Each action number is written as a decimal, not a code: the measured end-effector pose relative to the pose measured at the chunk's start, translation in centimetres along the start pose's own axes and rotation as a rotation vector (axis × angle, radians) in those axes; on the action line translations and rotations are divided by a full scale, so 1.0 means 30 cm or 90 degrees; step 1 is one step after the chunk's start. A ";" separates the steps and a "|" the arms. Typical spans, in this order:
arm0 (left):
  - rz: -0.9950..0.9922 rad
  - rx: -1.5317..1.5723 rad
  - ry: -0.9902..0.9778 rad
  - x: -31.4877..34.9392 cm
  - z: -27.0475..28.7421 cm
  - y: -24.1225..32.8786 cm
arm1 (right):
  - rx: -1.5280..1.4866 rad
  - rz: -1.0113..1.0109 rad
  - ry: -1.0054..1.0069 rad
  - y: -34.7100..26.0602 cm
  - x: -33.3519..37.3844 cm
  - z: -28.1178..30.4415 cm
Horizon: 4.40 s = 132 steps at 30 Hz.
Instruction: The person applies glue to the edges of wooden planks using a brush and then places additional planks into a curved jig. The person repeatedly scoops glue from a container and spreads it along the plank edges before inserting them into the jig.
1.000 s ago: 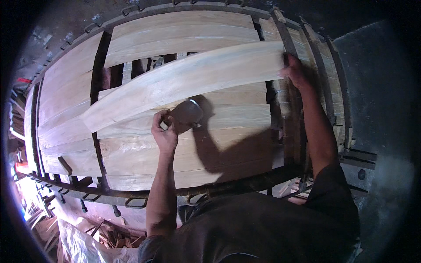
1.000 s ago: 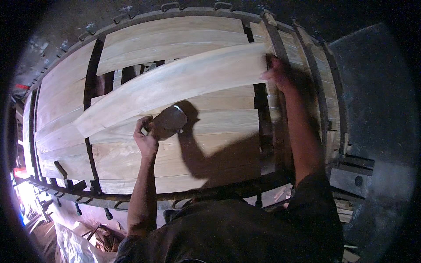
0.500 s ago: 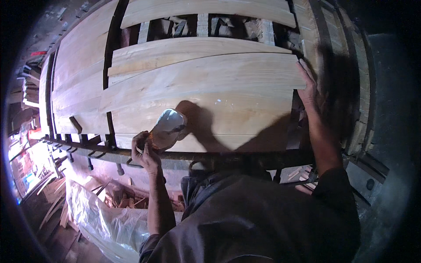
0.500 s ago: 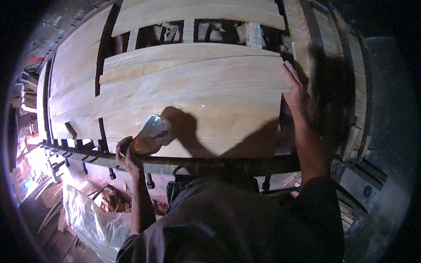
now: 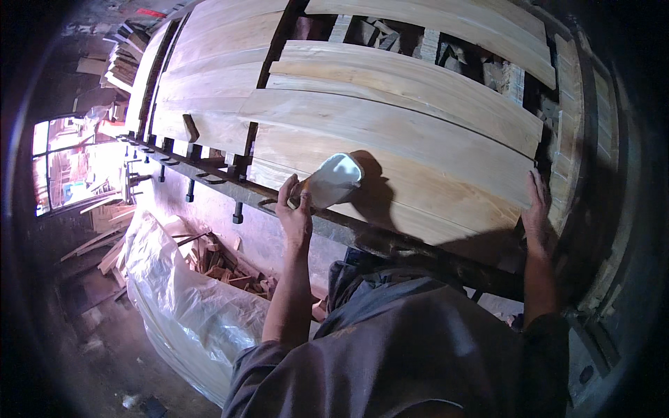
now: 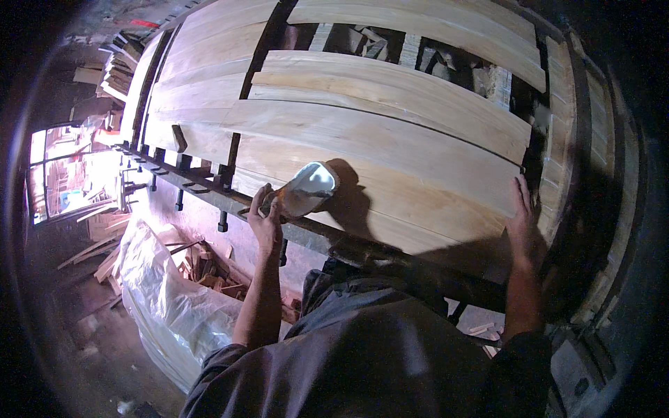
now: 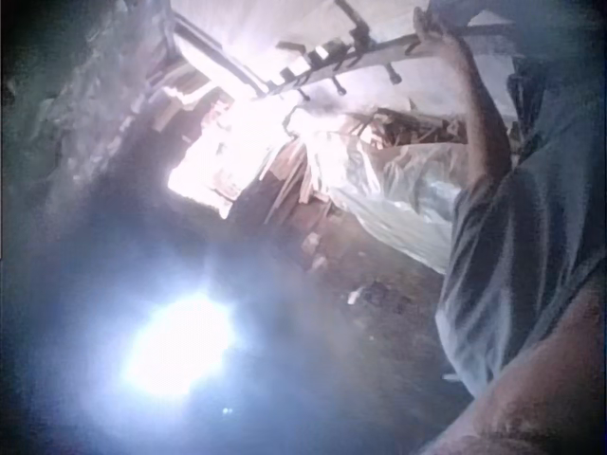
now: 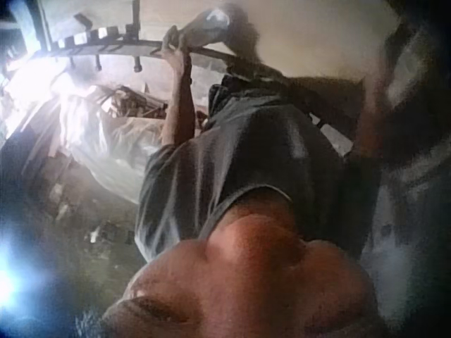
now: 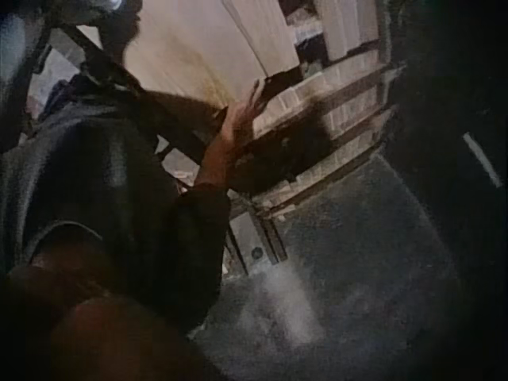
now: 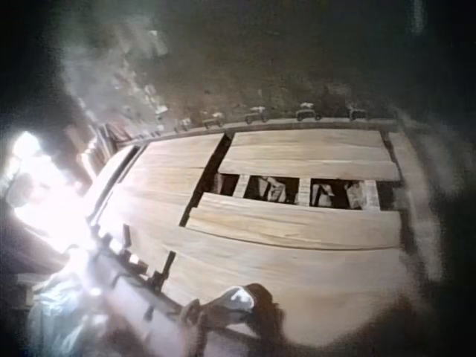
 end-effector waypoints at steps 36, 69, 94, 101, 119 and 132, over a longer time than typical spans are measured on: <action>-0.034 0.022 -0.175 0.031 0.021 -0.039 | 0.349 0.167 -0.367 -0.747 -0.176 -0.514; 0.108 0.342 -0.144 -0.011 0.143 -0.194 | -0.077 -0.023 -0.493 -0.348 -0.828 -0.561; 0.210 0.853 -0.174 -0.448 -0.049 0.134 | 0.001 0.212 -0.296 -1.332 -0.672 0.135; 0.100 0.900 -0.151 -0.428 0.129 0.177 | -0.059 0.208 -0.299 -1.450 -0.682 0.154; -0.257 1.447 -0.041 -0.455 0.369 0.306 | 0.189 0.691 0.070 -1.788 -0.205 0.137; -0.418 1.322 -0.273 -0.449 0.257 0.427 | 0.302 0.641 0.162 -1.695 -0.167 0.074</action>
Point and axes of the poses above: each hand's wrist, its own x-axis away from the middle knuckle, its own z-axis out of the back of the hand, y = z × x, the point moved 9 cm from there along -x, towards the middle knuckle, and after that the axes turned 5 degrees about -z, right-handed, at the moved point
